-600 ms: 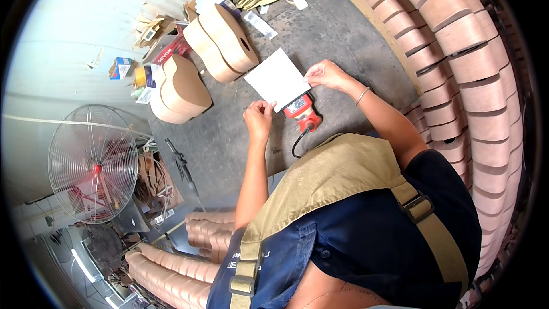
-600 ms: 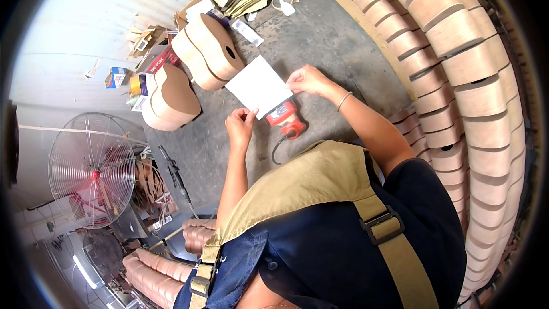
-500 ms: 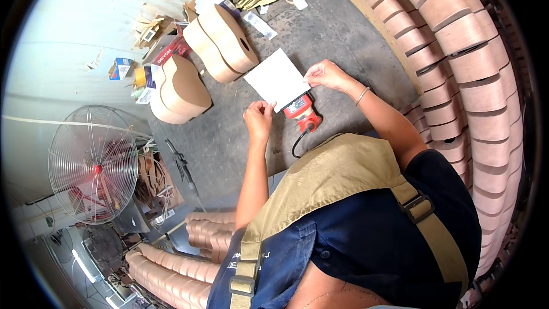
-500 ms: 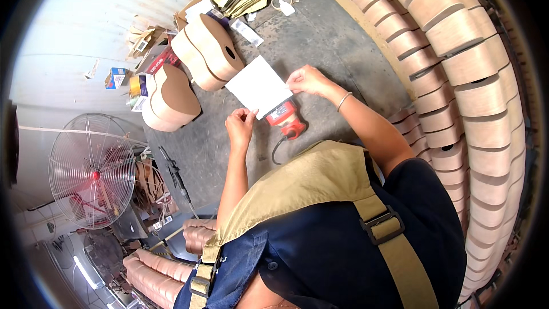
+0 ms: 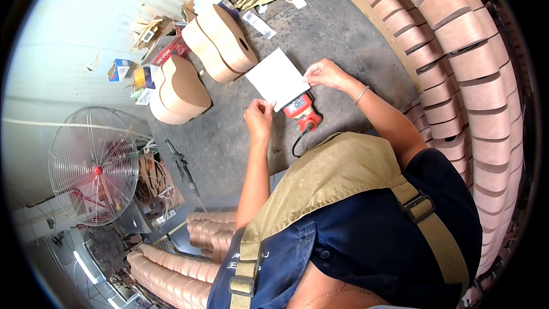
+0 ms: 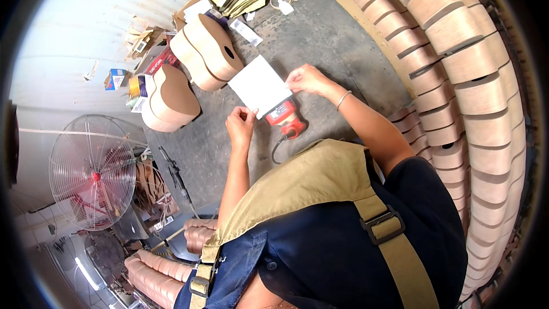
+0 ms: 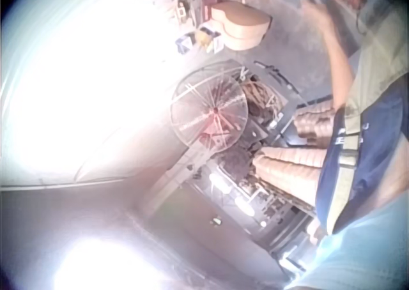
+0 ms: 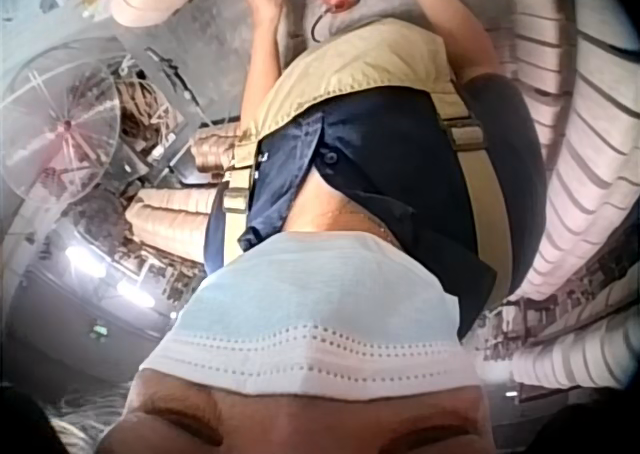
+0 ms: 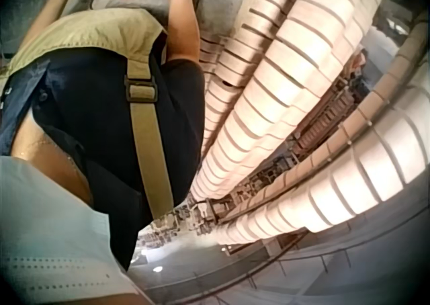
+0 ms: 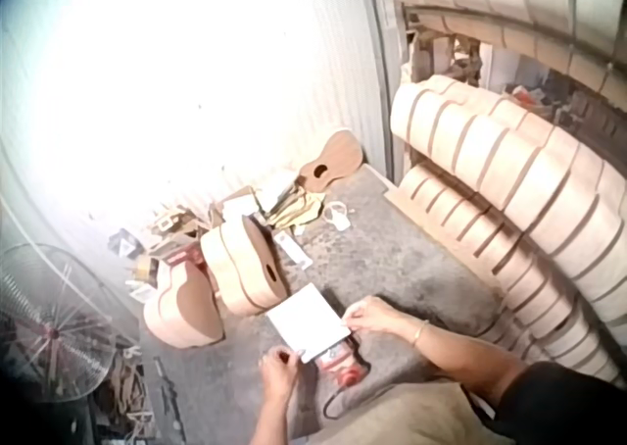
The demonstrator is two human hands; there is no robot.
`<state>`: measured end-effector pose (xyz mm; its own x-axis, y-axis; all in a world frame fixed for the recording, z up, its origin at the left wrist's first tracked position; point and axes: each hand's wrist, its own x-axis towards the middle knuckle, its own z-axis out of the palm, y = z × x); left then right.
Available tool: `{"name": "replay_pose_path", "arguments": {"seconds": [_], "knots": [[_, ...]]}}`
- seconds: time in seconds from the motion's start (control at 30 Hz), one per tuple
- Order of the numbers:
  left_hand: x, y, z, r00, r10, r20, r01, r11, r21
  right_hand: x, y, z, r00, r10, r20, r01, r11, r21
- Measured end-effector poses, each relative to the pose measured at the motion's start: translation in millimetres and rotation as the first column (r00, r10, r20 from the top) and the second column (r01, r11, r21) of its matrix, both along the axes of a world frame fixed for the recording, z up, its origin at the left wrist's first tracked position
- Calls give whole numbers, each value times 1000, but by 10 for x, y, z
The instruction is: The person uses a handheld electric sander to smooth the surface of a wooden guitar body. They systematically move the sander across the top, sides, and edges of the instrument, frequently rotating the body to access different areas.
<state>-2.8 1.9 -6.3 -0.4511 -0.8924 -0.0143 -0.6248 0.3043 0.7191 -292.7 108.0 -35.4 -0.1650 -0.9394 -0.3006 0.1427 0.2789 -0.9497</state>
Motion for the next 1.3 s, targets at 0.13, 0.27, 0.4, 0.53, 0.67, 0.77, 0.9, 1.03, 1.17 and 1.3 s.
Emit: {"name": "replay_pose_path", "arguments": {"seconds": [0.13, 0.27, 0.4, 0.53, 0.67, 0.77, 0.9, 1.03, 1.17, 1.3], "knots": [[-172, 187, 363, 989, -81, 122, 110, 960, -257, 27, -11, -20, 1000, -12, -17, 12, 1000, 9], [-270, 186, 433, 801, -538, 263, 596, 759, -261, 42, -33, -121, 999, -24, -24, 24, 1000, 4], [-285, 65, 573, 629, -723, 286, 763, 644, -53, 90, -36, -180, 998, -52, -47, 54, 998, 32], [-312, 2, 657, 547, -788, 281, 820, 573, 9, 205, 173, -163, 978, -208, -29, 210, 974, 91], [-281, -136, 499, 469, -828, 309, 867, 498, 20, 261, 586, -323, 927, -374, 11, 370, 921, 124], [-258, -154, 375, 456, -790, 410, 865, 502, 5, 387, 1000, -324, 921, -381, 85, 351, 902, 250], [-151, -117, 219, 498, -694, 519, 857, 487, -171, 670, 1354, -282, 892, -302, 337, 120, 876, 467], [-191, -62, 228, 517, -692, 503, 849, 490, -199, 1015, 1327, -533, 719, -266, 642, -172, 826, 536], [-209, -73, 238, 525, -706, 475, 848, 484, -218, 1312, 878, -571, -5, -542, 840, -352, 787, 506], [-161, 2, 481, 671, -733, 110, 731, 679, 69, 1540, 857, -546, 283, -411, 867, 83, 911, 405]]}}
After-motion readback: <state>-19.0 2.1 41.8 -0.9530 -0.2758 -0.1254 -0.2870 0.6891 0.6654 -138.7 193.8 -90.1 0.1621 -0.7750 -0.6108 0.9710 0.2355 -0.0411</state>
